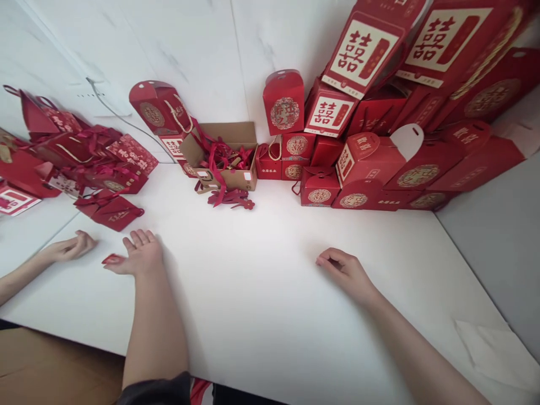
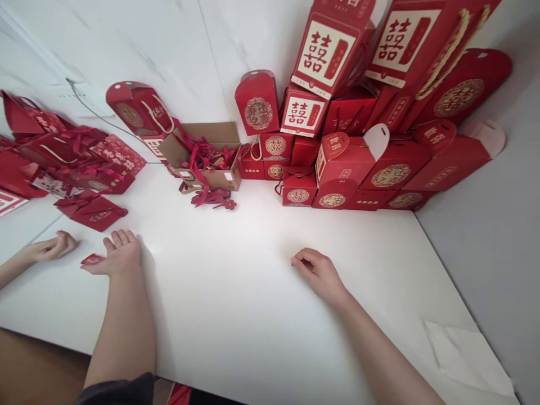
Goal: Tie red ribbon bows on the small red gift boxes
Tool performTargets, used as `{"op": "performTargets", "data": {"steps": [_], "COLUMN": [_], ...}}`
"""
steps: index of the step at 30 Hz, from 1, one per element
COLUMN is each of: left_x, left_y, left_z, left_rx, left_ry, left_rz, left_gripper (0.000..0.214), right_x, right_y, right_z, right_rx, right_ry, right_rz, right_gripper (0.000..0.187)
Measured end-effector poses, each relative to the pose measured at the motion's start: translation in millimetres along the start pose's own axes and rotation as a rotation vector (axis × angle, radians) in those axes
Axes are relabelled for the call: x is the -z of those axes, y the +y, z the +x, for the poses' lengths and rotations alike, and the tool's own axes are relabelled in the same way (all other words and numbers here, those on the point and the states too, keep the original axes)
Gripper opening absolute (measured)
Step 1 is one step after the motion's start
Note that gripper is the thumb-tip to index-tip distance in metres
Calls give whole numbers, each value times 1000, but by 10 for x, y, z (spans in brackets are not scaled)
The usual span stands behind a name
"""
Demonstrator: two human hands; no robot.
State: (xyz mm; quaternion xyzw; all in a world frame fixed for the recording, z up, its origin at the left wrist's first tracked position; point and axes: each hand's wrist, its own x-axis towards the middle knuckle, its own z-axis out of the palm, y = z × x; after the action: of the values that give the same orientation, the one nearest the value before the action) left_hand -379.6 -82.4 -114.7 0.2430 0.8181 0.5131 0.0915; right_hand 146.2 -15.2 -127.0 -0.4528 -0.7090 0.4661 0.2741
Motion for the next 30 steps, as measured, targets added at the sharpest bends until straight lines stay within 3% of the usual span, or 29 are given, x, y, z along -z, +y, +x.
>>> {"op": "performTargets", "data": {"steps": [5, 7, 9, 13, 15, 16, 17, 18, 21, 22, 24, 25, 27, 30], "left_x": [99, -30, -283, -827, -890, -842, -745, -607, -79, 92, 367, 459, 537, 400], "left_y": [143, 244, 355, 650, 861, 971, 1072, 1152, 1178, 1106, 872, 734, 479, 298], "left_z": [-32, -86, -190, -645, -969, -1127, -1267, -1382, -1539, -1538, -1499, -1478, -1460, -1521], "left_rx": [-12, -25, -30, -77, -145, -295, -422, -474, -339, -232, -36, 40, 100, 10], "left_ry": [87, 83, 32, -222, -386, -527, -558, -501, -148, -10, 137, 120, 44, -6], "left_rz": [-67, -102, -122, -118, -80, 21, 138, 257, 548, 650, 781, 797, 791, 742], "left_gripper": [70, 76, 81, 58, 43, 38, 33, 30, 35, 42, 58, 60, 43, 28], "right_x": [23, 27, 30, 37, 44, 48, 53, 57, 68, 70, 70, 68, 63, 48], "right_y": [3, 17, 34, 56, 63, 69, 76, 85, 114, 120, 121, 117, 105, 96], "right_z": [-37, -50, -61, -80, -86, -88, -88, -86, -77, -74, -70, -68, -62, -43], "right_rx": [-31, -27, -22, -25, -12, -1, 11, 22, 47, 52, 64, 70, 85, 96], "right_ry": [-16, -12, -5, 1, -3, -4, -4, -4, -6, -8, -13, -13, -8, -2], "right_rz": [-6, -28, -49, -68, -73, -76, -79, -82, -97, -101, -105, -106, -111, -127], "right_gripper": [31, 32, 32, 30, 30, 30, 30, 30, 31, 31, 31, 31, 32, 33]}}
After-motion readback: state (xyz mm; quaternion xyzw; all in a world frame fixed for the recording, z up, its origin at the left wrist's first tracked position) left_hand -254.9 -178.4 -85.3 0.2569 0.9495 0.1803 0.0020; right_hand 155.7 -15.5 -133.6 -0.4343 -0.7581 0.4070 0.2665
